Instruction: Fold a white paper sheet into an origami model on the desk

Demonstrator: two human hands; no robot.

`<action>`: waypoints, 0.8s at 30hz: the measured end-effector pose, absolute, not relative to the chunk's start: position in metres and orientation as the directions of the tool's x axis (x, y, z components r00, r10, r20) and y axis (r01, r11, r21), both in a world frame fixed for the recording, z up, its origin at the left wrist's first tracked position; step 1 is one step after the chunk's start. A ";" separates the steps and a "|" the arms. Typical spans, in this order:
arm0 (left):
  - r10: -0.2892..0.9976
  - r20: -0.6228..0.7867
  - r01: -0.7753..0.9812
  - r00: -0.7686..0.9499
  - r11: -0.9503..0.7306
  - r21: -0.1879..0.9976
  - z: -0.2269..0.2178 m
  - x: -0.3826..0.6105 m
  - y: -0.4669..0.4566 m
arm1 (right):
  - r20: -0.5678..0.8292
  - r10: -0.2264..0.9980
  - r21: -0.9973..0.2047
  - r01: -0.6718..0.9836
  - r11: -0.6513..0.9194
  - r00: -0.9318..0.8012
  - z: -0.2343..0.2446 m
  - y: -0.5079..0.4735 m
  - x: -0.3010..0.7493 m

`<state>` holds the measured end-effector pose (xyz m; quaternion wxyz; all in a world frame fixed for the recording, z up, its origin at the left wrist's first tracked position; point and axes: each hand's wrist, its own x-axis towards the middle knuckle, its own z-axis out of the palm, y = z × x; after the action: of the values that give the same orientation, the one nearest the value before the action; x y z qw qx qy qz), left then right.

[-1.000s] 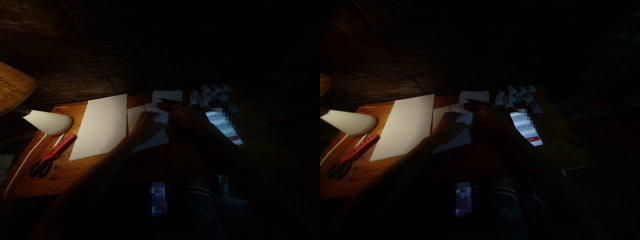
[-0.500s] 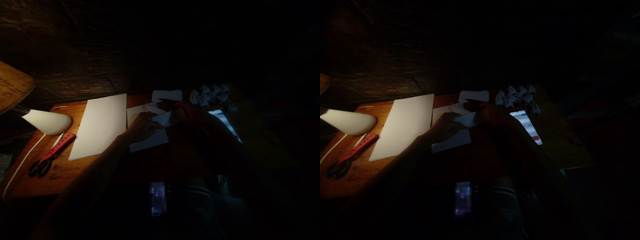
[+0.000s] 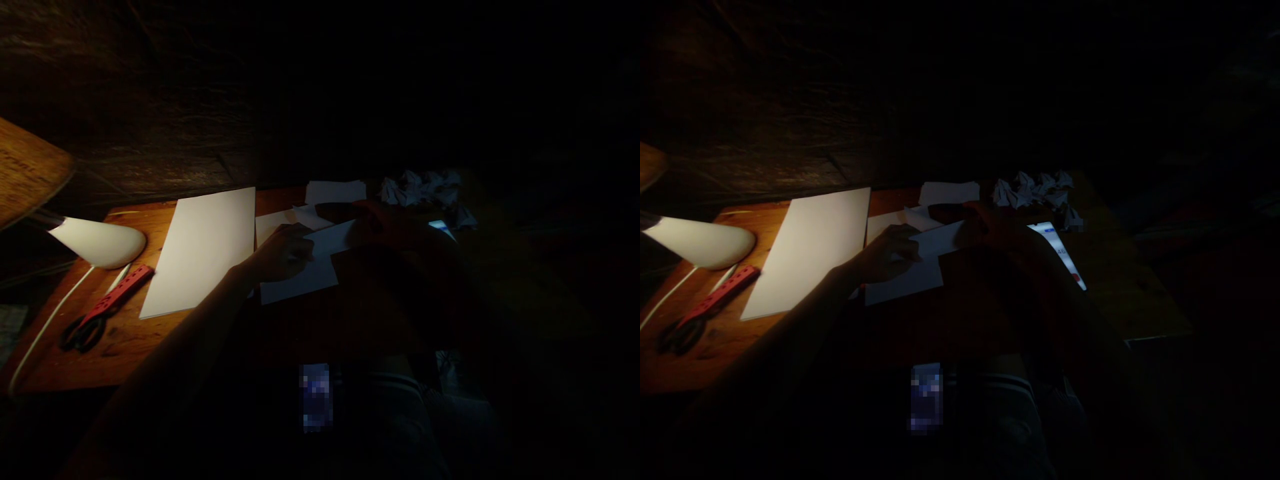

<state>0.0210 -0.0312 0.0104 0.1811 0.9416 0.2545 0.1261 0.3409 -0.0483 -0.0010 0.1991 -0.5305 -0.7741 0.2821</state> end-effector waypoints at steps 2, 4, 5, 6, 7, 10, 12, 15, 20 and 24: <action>0.513 0.151 0.417 0.845 -0.809 0.416 0.010 0.021 -0.030 | 0.003 0.937 -0.633 0.724 0.272 -0.349 0.000 -0.048 0.340; 0.502 0.160 0.401 0.850 -0.813 0.422 0.010 0.021 -0.030 | -0.006 0.934 -0.638 0.721 0.272 -0.358 0.000 -0.048 0.340; 0.500 0.162 0.397 0.851 -0.814 0.424 0.010 0.021 -0.030 | -0.011 0.931 -0.648 0.711 0.272 -0.366 0.000 -0.048 0.341; 0.498 0.164 0.395 0.851 -0.815 0.425 0.010 0.021 -0.030 | -0.010 0.928 -0.660 0.700 0.274 -0.373 -0.001 -0.047 0.341; 0.499 0.165 0.395 0.851 -0.814 0.426 0.010 0.021 -0.030 | -0.007 0.925 -0.670 0.689 0.277 -0.379 -0.002 -0.047 0.342; 0.506 0.166 0.401 0.846 -0.810 0.427 0.010 0.021 -0.030 | 0.015 0.923 -0.676 0.676 0.292 -0.384 -0.004 -0.046 0.344; 0.502 0.171 0.395 0.848 -0.813 0.428 0.009 0.020 -0.029 | 0.019 0.927 -0.679 0.676 0.286 -0.374 -0.006 -0.046 0.344; 0.500 0.171 0.391 0.849 -0.812 0.432 0.008 0.019 -0.028 | 0.025 0.934 -0.689 0.670 0.275 -0.357 -0.006 -0.048 0.342; 0.510 0.171 0.386 0.843 -0.795 0.467 0.007 0.017 -0.029 | 0.031 0.930 -0.630 0.715 0.303 -0.366 0.003 -0.052 0.340; 0.533 0.183 0.399 0.826 -0.783 0.477 0.008 0.016 -0.031 | 0.036 0.936 -0.584 0.753 0.305 -0.351 0.013 -0.055 0.336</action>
<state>0.0159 -0.0311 0.0082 0.2143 0.9312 0.2502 0.1558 0.3361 -0.0552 0.0126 0.1889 -0.5375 -0.7853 0.2423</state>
